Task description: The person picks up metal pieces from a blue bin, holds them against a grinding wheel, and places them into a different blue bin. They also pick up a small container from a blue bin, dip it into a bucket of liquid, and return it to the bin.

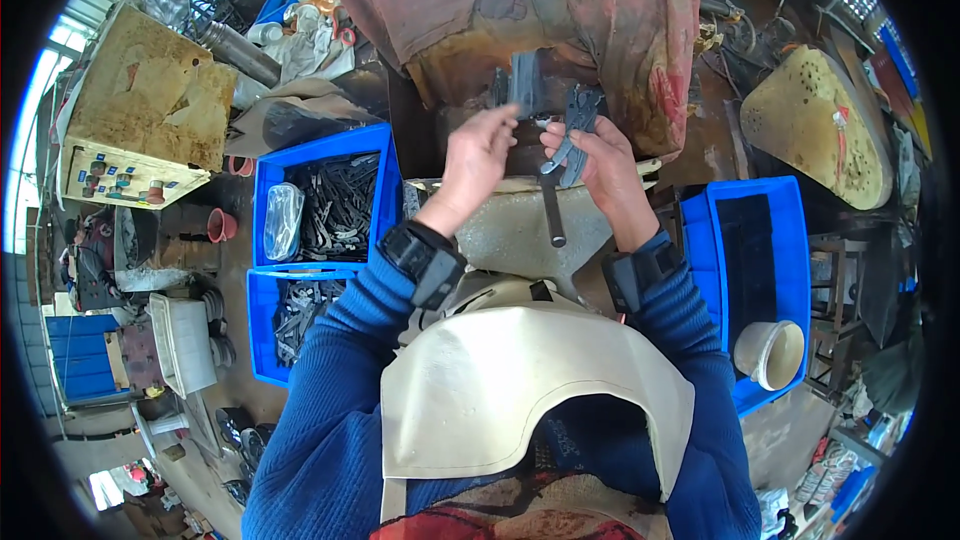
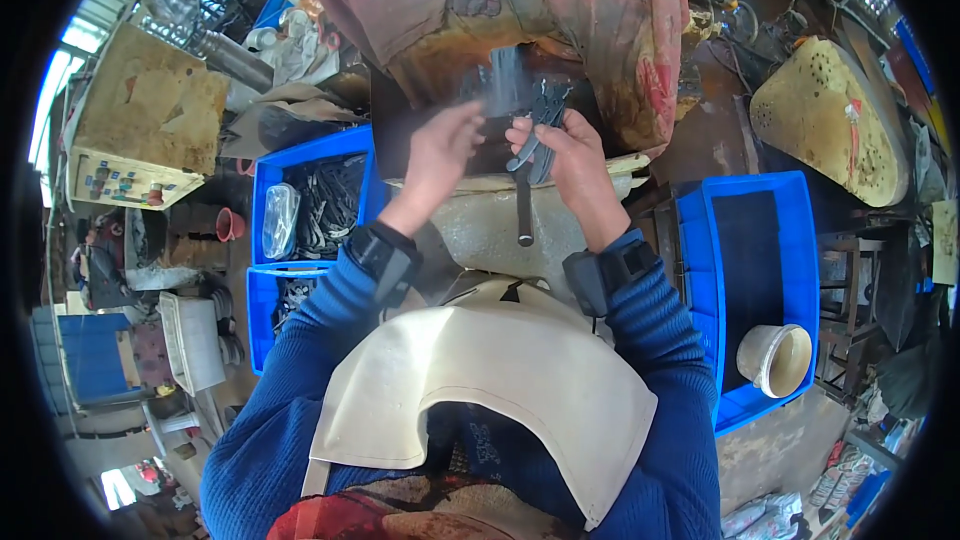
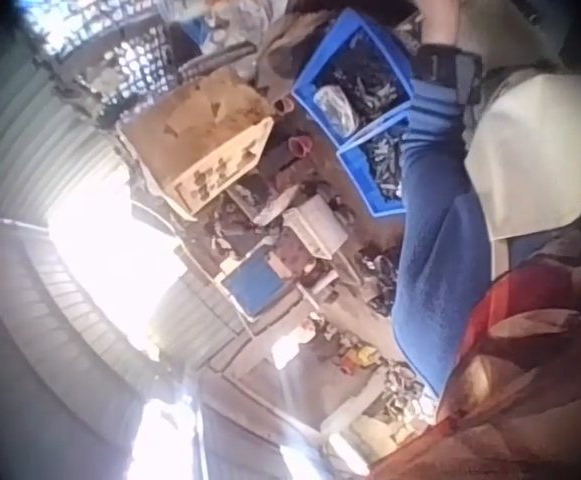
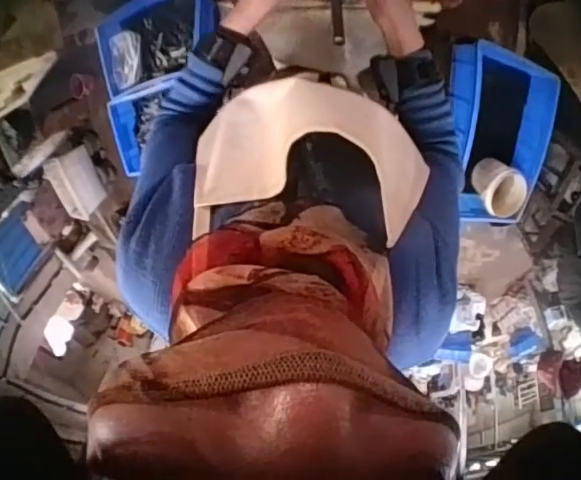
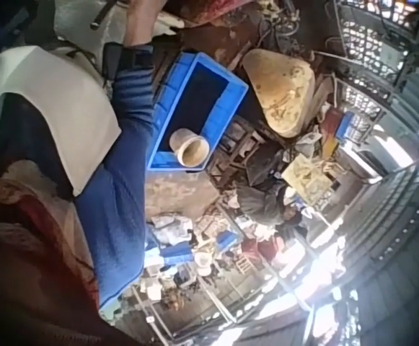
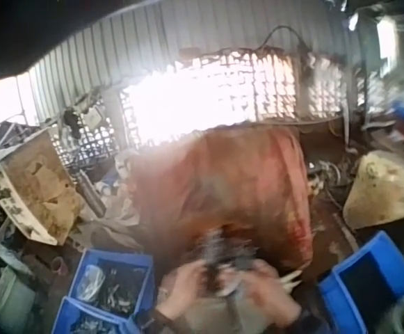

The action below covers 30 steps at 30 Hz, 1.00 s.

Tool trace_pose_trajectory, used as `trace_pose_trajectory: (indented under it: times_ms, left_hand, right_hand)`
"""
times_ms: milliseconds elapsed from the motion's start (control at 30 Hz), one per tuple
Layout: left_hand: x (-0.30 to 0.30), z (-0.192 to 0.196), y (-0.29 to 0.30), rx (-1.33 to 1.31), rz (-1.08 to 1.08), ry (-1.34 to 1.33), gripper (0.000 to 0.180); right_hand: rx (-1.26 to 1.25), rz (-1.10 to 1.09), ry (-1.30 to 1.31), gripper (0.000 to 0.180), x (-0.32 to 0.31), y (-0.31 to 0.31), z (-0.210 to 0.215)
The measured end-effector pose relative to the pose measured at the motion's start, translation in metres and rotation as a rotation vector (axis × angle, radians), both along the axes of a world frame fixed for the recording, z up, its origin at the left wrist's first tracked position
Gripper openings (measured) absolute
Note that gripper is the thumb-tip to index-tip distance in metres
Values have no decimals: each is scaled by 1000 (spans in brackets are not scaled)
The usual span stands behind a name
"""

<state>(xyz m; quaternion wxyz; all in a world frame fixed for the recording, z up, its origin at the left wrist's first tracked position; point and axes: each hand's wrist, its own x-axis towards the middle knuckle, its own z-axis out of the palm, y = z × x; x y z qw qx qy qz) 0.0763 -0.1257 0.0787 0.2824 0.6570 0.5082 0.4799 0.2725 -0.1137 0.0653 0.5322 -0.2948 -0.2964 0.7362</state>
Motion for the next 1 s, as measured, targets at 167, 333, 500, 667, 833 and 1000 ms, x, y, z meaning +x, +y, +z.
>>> trace_pose_trajectory:
  times_ms: [167, 333, 500, 667, 833, 1000]
  left_hand:
    - [-23, -5, 38, -249, 74, -91, 33]
    - [-60, -65, 94, -44, -12, 436, 37]
    - [-42, -75, 109, -99, -189, 694, 36]
    - [-48, -83, 125, -137, -458, 590, 39]
    - [-41, -84, 127, -86, -549, 592, 43]
    - [-45, -73, 129, -21, -623, 713, 46]
  right_hand:
    - [14, -58, -90, 24, 24, 11, -8]
    - [13, -217, -241, 21, 42, 45, -23]
    - [87, -299, -346, 18, 58, 65, -50]
    - [115, -341, -390, 17, 59, 75, -64]
    - [145, -345, -455, 18, 55, 78, -70]
    - [148, -325, -539, 19, 50, 79, -70]
